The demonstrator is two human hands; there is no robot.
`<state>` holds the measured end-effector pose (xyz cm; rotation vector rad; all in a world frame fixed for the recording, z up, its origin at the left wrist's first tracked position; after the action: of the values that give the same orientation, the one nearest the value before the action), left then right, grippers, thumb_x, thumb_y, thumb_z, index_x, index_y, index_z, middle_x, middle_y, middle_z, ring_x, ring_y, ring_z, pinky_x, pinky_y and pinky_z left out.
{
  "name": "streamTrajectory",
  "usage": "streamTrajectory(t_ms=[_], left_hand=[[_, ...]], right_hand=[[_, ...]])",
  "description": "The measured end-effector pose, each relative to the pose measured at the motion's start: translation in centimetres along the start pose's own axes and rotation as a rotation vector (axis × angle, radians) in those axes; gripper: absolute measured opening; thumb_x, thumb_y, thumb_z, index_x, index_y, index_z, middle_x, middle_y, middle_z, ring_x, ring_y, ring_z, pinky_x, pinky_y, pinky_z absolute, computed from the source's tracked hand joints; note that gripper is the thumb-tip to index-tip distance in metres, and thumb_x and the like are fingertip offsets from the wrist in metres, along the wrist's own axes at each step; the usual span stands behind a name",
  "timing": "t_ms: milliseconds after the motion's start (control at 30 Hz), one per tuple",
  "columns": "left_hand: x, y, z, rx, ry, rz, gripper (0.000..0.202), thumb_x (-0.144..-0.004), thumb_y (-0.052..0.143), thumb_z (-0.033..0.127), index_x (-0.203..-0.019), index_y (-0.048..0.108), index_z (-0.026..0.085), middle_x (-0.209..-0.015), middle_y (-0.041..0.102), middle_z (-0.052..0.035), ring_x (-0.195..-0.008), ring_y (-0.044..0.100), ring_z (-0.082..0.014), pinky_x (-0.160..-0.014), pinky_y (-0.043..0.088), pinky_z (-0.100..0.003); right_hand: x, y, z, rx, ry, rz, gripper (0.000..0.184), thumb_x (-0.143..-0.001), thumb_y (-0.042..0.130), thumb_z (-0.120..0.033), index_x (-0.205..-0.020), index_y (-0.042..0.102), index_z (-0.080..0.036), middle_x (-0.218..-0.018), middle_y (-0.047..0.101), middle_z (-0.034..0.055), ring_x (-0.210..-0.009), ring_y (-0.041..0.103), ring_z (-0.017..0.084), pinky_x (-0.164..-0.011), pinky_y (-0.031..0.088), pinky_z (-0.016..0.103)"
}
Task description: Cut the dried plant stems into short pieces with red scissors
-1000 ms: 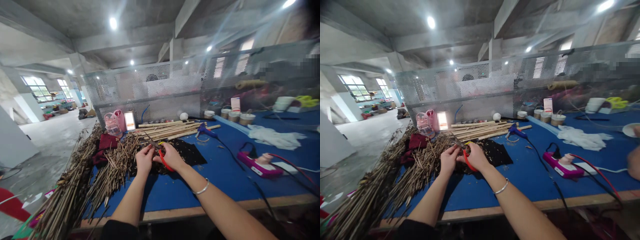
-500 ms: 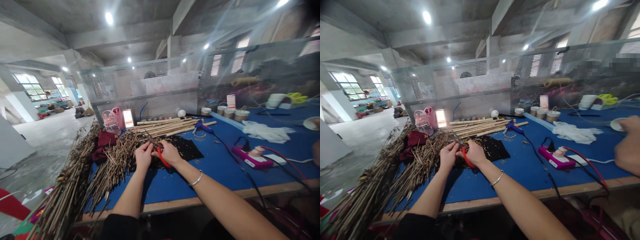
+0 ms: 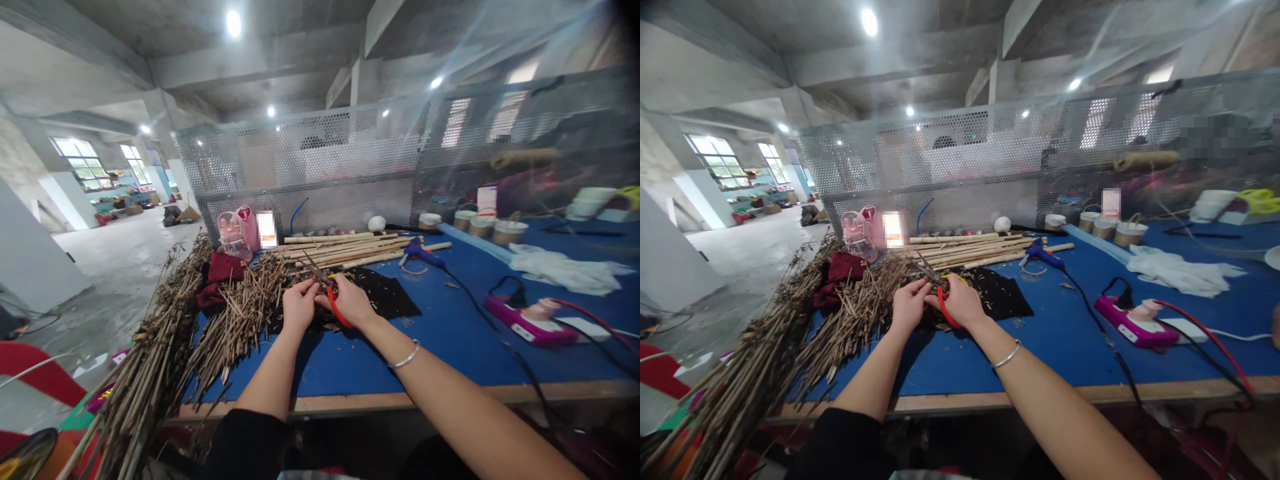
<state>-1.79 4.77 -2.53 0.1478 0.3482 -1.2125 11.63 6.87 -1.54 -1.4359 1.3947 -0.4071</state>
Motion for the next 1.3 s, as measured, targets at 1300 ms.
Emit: streamTrajectory(t_ms=[1300], left_hand=[[0.22,0.22,0.18,0.115,-0.080,-0.046,0.024,-0.077,0.050,0.029,-0.085,0.065,0.012,-0.067,0.064,-0.0044,-0.053,0.057,-0.0121,-0.046,0.043,-0.020]], right_hand=[[-0.03,0.26,0.02,0.059,0.040,-0.107,0.050,-0.064,0.059,-0.063,-0.088,0.048,-0.020,-0.080,0.064,0.0054,-0.075,0.063,0.023,-0.059,0.037,0.026]])
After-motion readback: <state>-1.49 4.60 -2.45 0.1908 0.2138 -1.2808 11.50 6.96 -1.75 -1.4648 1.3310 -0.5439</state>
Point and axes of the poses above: each hand's wrist, its own x-axis away from the middle knuckle, its own y-axis out of the palm, z = x × y, the point moved 2 cm from there along -x, towards the middle knuckle
